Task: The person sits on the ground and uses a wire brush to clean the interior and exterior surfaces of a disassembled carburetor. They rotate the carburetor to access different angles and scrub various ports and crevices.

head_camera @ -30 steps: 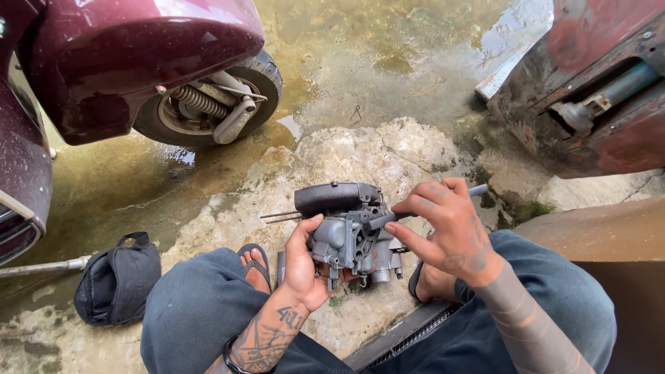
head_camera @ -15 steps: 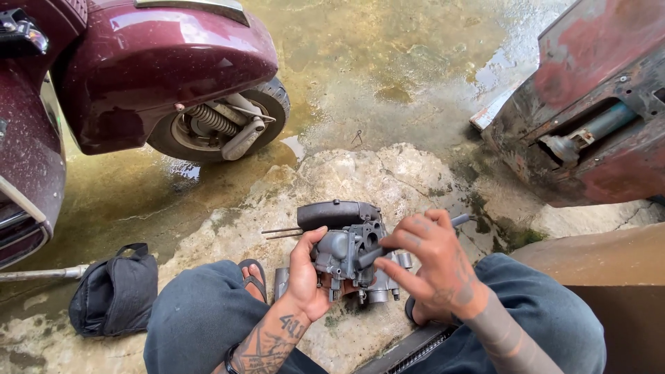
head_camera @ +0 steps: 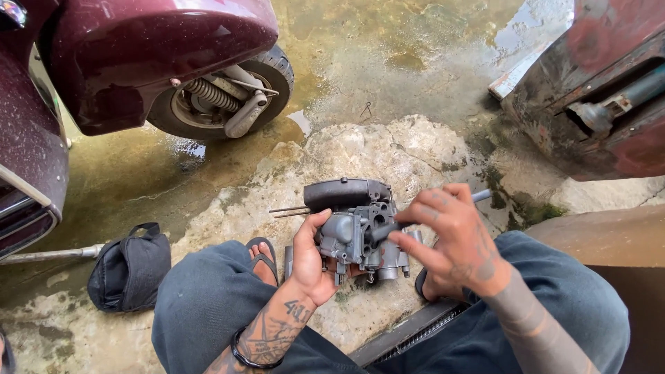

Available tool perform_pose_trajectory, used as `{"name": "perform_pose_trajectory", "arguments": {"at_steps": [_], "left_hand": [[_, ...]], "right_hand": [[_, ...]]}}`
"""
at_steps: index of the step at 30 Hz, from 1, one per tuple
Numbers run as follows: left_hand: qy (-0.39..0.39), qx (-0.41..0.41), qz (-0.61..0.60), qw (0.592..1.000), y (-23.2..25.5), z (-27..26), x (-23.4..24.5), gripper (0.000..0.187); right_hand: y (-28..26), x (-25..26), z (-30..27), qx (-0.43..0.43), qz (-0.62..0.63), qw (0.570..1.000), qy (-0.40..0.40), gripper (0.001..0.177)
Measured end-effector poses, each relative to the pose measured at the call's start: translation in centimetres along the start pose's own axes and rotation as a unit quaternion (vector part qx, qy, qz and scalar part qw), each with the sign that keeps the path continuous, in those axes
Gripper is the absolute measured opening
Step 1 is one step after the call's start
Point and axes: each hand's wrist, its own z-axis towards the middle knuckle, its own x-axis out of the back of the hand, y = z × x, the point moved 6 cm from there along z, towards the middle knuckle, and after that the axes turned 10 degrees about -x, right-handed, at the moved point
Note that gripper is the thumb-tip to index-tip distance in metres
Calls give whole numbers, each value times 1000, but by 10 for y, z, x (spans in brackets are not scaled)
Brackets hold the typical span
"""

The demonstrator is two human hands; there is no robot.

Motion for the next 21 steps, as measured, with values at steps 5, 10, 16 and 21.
{"name": "perform_pose_trajectory", "arguments": {"at_steps": [5, 10, 16, 21], "left_hand": [[51, 9, -67, 996, -6, 8, 12, 47], [65, 18, -64, 996, -4, 11, 15, 51], [55, 8, -59, 997, 1, -8, -6, 46], [-7, -31, -43, 999, -8, 12, 6, 56]], "right_hand": [[7, 8, 4, -22, 33, 999, 34, 25], [-2, -2, 0, -1, 77, 997, 9, 27], [17, 4, -1, -29, 22, 999, 29, 24], [-9, -4, 0, 21, 13, 1000, -9, 32]]}}
